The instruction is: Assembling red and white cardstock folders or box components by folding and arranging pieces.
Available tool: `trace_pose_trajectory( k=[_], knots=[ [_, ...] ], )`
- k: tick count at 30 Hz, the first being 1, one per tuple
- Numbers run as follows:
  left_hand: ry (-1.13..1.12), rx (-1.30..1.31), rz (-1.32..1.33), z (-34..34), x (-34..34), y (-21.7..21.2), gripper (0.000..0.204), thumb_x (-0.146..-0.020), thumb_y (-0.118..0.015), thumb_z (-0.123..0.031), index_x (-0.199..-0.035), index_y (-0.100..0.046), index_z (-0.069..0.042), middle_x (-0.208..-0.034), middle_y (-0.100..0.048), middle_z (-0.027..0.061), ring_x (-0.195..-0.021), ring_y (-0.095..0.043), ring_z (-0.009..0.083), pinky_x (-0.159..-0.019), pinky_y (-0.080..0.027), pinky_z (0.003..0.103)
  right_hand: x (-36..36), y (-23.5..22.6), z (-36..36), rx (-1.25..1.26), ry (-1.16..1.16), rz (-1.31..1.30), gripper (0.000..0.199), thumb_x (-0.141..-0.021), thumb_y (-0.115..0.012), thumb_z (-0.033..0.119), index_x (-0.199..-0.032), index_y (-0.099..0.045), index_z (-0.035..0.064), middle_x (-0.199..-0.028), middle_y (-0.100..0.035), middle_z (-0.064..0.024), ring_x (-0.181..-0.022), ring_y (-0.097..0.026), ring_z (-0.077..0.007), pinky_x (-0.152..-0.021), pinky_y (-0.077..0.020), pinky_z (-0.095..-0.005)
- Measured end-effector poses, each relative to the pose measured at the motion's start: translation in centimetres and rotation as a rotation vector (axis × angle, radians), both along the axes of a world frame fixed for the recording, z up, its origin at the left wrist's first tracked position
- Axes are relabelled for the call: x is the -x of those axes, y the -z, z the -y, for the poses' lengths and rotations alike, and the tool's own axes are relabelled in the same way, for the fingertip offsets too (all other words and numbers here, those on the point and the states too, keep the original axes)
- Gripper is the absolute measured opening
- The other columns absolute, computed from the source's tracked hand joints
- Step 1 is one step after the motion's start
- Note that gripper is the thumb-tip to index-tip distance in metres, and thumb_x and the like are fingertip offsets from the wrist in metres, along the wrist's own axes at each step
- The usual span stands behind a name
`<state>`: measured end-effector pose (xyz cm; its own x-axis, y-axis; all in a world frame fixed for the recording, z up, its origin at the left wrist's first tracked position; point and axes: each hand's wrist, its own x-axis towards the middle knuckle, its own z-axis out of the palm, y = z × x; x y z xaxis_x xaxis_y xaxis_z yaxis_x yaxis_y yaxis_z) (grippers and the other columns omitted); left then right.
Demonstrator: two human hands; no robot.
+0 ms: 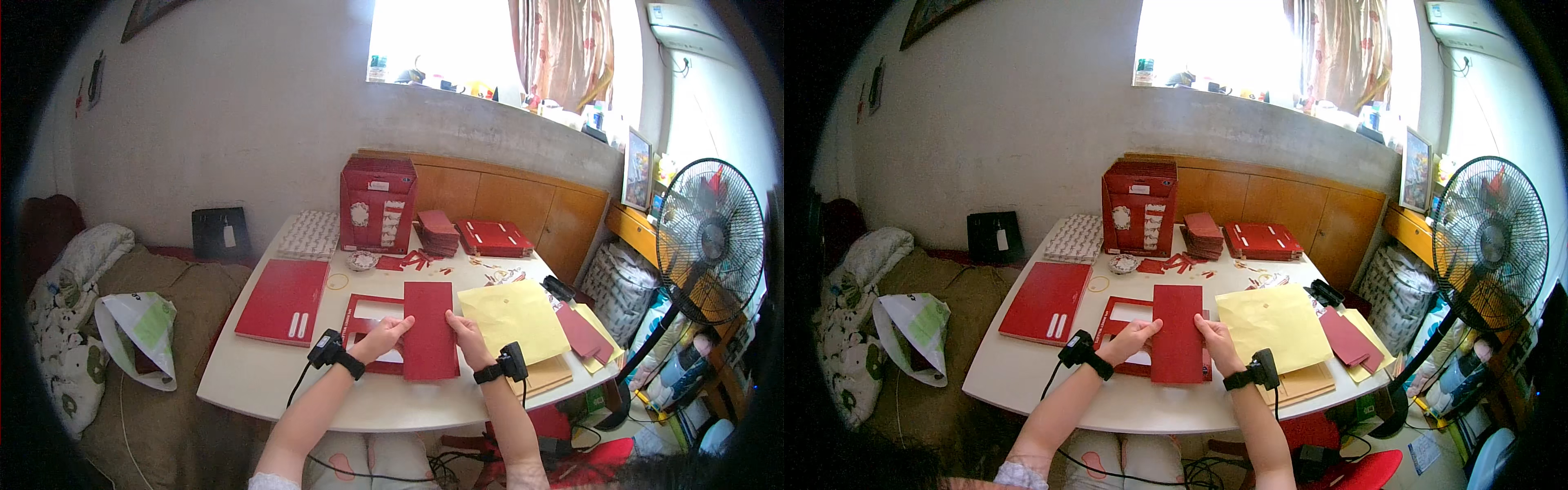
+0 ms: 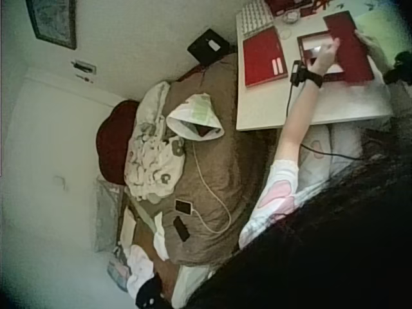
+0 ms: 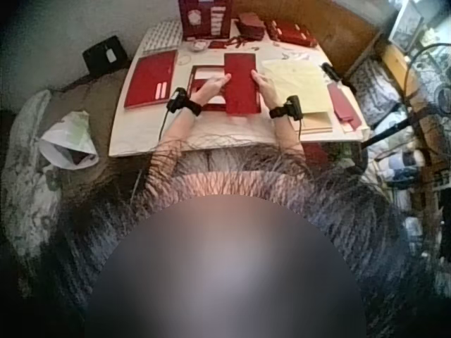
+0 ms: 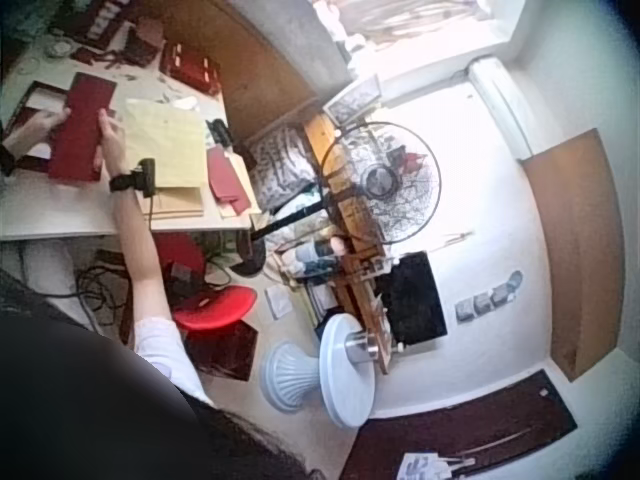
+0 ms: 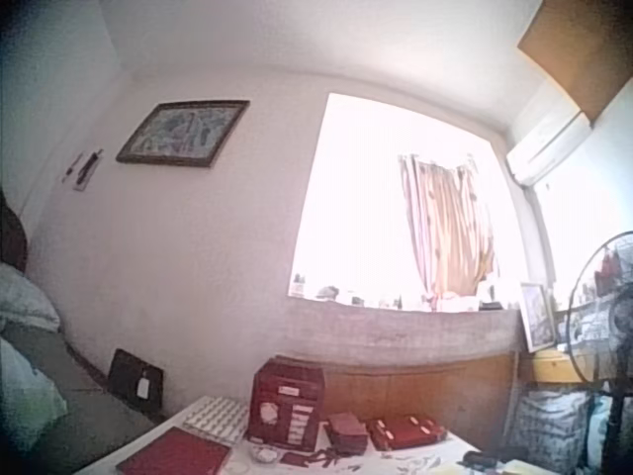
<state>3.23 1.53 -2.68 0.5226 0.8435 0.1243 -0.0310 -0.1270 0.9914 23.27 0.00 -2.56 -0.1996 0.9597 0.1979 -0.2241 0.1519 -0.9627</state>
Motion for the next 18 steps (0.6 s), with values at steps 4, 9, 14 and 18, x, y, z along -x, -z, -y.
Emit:
trace_pose_trajectory(
  k=[4, 9, 14, 18],
  knots=[
    [-0.077, 0.028, 0.056, 0.3, 0.1, -0.3, 0.043, -0.089, -0.04, -0.039, -0.087, -0.057, 0.0, -0.073, -0.061, 0.0083, -0.059, -0.061, 0.0154, -0.051, -0.05, 0.026, 0.1, -1.2, 1.0, 0.05, -0.028, 0.148, 0.038, -0.091, -0.041, 0.03, -0.082, -0.061, -0.0004, -0.077, -0.061, -0.0026, -0.069, -0.053, -0.0058, -0.064, -0.0421, -0.0199],
    [-0.036, 0.159, 0.04, 0.2, 0.3, -0.9, 0.039, -0.089, -0.042, -0.037, -0.086, -0.057, -0.002, -0.078, -0.061, 0.0066, -0.066, -0.06, 0.0136, -0.059, -0.049, 0.027, -0.2, 0.3, 0.1, -0.008, -0.016, 0.166, 0.036, -0.09, -0.042, 0.032, -0.078, -0.061, 0.0037, -0.074, -0.058, 0.0018, -0.066, -0.049, -0.0033, -0.06, -0.0383, -0.0197],
    [0.042, 0.076, -0.004, 0.4, 0.0, -0.4, 0.04, -0.089, -0.042, -0.036, -0.085, -0.057, 0.001, -0.073, -0.061, 0.0082, -0.059, -0.06, 0.0151, -0.052, -0.05, 0.027, -1.2, 1.9, -1.3, 0.04, 0.009, 0.158, 0.037, -0.09, -0.042, 0.032, -0.081, -0.061, 0.002, -0.079, -0.06, 0.0004, -0.071, -0.052, -0.0042, -0.063, -0.04, -0.0198],
    [0.024, 0.033, -0.027, 0.5, 0.2, -0.4, 0.039, -0.089, -0.042, -0.036, -0.084, -0.058, -0.001, -0.077, -0.061, 0.0058, -0.066, -0.059, 0.0116, -0.06, -0.048, 0.025, 0.2, 0.1, 0.1, -0.051, 0.048, 0.11, 0.039, -0.09, -0.041, 0.032, -0.08, -0.061, 0.0, -0.066, -0.058, 0.0001, -0.051, -0.048, -0.0041, -0.046, -0.0379, -0.0178]
  ],
)
